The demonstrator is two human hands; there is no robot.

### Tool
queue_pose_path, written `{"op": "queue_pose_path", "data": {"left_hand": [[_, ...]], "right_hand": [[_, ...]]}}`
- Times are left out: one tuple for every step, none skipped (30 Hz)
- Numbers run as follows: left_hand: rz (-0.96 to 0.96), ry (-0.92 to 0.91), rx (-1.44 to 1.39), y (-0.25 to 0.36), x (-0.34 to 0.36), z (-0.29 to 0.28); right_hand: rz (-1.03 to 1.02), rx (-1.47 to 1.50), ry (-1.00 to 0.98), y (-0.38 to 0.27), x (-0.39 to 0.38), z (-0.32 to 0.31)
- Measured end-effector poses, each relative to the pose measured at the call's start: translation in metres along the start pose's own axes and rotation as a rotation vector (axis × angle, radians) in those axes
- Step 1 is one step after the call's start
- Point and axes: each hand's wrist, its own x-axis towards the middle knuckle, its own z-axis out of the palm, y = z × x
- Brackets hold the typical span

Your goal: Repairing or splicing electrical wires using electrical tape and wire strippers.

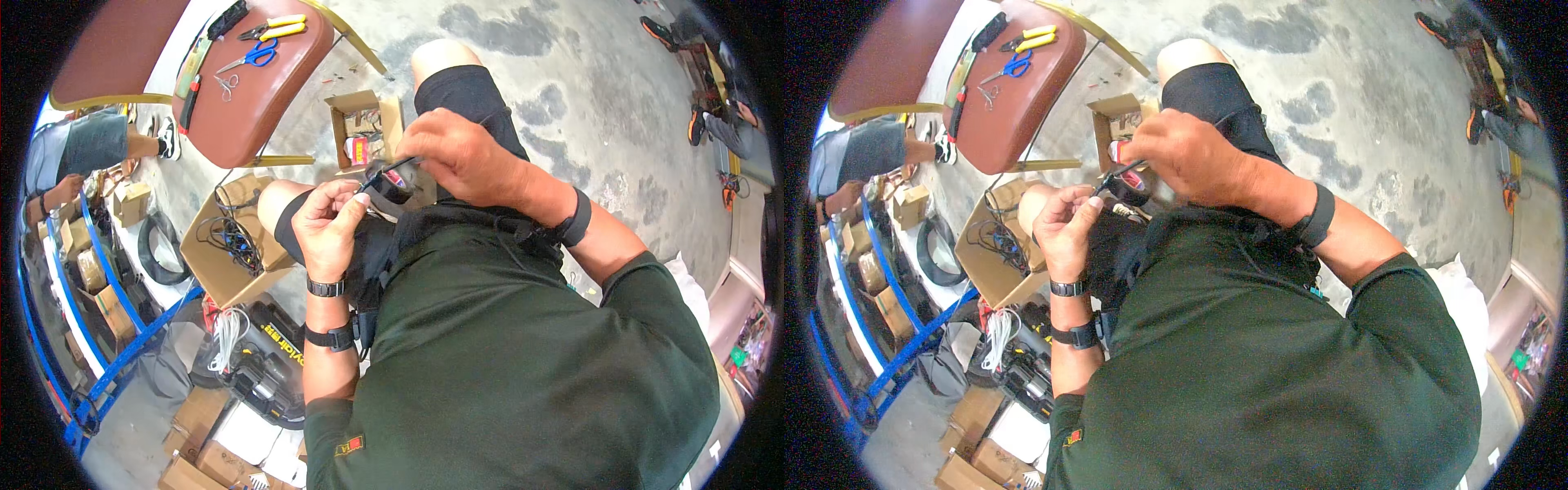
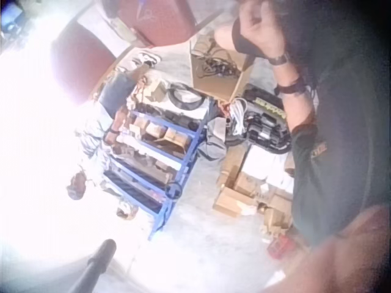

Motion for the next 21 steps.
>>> {"op": "queue_pose_path", "data": {"left_hand": [[-0.004,-0.025,-0.011,0.001,0.001,-0.001],[-0.008,-0.05,-0.021,0.002,0.002,-0.001],[-0.009,-0.05,-0.019,0.004,0.002,-0.001],[-0.031,-0.06,0.001,0.007,0.001,-0.001],[-0.052,-0.07,0.021,0.008,0.001,0.0],[-0.052,-0.07,0.021,0.008,0.001,0.0],[-0.042,-0.072,0.025,0.008,0.001,0.0],[-0.031,-0.074,0.029,0.008,0.001,0.0],[-0.032,-0.071,0.028,0.008,0.001,0.0],[-0.042,-0.075,0.033,0.008,0.001,-0.001],[-0.053,-0.08,0.037,0.008,0.001,-0.001],[-0.053,-0.078,0.036,0.008,0.001,-0.001],[-0.082,-0.08,0.023,0.009,0.002,-0.001],[-0.11,-0.083,0.009,0.009,0.002,-0.001],[-0.11,-0.082,0.008,0.01,0.001,-0.001],[-0.12,-0.075,0.023,0.01,0.001,-0.001],[-0.128,-0.07,0.039,0.011,0.001,-0.001],[-0.129,-0.068,0.038,0.011,0.0,-0.002],[-0.077,-0.071,0.076,0.012,-0.001,-0.002],[-0.025,-0.074,0.114,0.013,-0.001,-0.003],[-0.024,-0.073,0.113,0.012,-0.001,-0.003]], "right_hand": [[0.004,0.0,0.001,0.001,-0.002,0.003],[-0.007,-0.04,-0.008,0.001,-0.004,0.007],[-0.021,-0.078,-0.018,0.0,-0.004,0.009],[-0.049,-0.09,-0.014,-0.001,-0.001,0.011],[-0.049,-0.088,-0.013,0.0,0.0,0.016],[-0.053,-0.054,0.001,0.002,0.0,0.02],[-0.057,-0.02,0.016,0.003,0.001,0.023],[-0.058,-0.02,0.015,0.003,0.002,0.023],[-0.053,-0.004,0.007,0.003,0.005,0.023],[-0.047,0.012,-0.002,0.002,0.007,0.022],[-0.05,0.013,-0.005,0.003,0.008,0.021],[-0.057,0.02,-0.011,0.005,0.007,0.02],[-0.064,0.025,-0.016,0.006,0.007,0.019],[-0.065,0.025,-0.018,0.006,0.007,0.018],[-0.066,-0.002,-0.024,0.005,0.007,0.019],[-0.068,-0.029,-0.031,0.005,0.007,0.018],[-0.068,-0.03,-0.031,0.005,0.008,0.017],[-0.09,-0.029,-0.044,0.004,0.009,0.016],[-0.111,-0.028,-0.057,0.003,0.011,0.014],[-0.112,-0.028,-0.058,0.001,0.013,0.011],[-0.123,-0.031,-0.096,0.0,0.016,0.007]]}}
